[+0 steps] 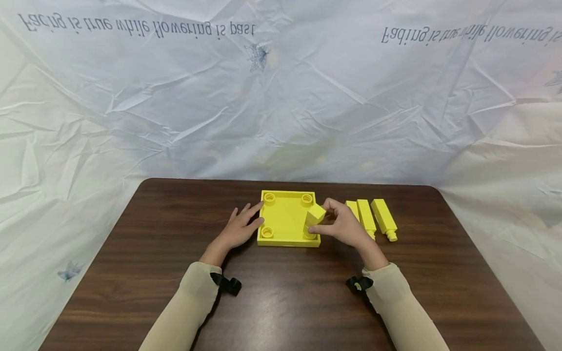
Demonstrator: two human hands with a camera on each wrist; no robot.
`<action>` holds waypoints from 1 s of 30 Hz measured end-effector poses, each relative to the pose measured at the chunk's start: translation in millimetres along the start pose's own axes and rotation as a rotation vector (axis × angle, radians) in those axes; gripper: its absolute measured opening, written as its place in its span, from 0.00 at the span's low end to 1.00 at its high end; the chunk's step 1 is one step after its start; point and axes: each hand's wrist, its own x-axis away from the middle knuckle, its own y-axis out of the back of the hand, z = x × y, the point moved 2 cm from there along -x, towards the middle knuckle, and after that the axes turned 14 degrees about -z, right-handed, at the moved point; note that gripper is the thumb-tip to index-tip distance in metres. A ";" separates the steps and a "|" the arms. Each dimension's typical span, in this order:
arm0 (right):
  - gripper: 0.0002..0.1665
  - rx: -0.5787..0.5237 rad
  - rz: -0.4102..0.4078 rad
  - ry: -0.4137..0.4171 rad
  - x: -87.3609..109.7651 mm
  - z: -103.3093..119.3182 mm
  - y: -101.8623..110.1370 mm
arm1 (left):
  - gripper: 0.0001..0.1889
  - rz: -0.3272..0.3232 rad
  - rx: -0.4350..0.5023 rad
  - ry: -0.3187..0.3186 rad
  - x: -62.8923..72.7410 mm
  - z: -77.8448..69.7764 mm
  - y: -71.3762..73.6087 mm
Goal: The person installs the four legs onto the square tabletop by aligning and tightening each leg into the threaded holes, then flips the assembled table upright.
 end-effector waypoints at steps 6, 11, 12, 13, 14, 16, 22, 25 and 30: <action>0.22 -0.015 0.015 0.009 -0.7 0.9 -0.5 | 0.33 0.003 0.001 0.005 -0.4 0.9 -0.3; 0.32 0.029 0.002 0.004 -1.1 -0.6 -0.2 | 0.33 0.003 0.007 -0.004 -0.5 0.9 0.0; 0.33 0.042 -0.001 0.007 -1.0 -0.8 -0.1 | 0.33 0.004 0.004 -0.004 -0.5 0.7 0.1; 0.34 0.056 -0.006 0.012 -0.9 -1.0 0.1 | 0.33 0.005 0.000 -0.004 -0.4 0.6 0.2; 0.33 0.068 -0.010 0.018 -0.8 -1.1 0.3 | 0.33 0.006 0.001 -0.005 -0.3 0.1 0.4; 0.30 0.077 -0.016 0.028 -0.4 -0.9 0.5 | 0.33 0.007 0.003 -0.007 0.1 -0.9 0.8; 0.26 0.079 -0.022 0.035 0.4 0.5 -0.1 | 0.33 0.001 0.012 -0.011 0.5 -1.8 0.8; 0.24 0.073 -0.020 0.039 0.3 1.4 -0.2 | 0.33 -0.001 0.014 -0.008 0.3 -1.6 0.6; 0.18 0.073 -0.020 0.042 -0.7 1.2 -0.7 | 0.32 0.000 0.015 -0.008 -0.2 -1.3 0.1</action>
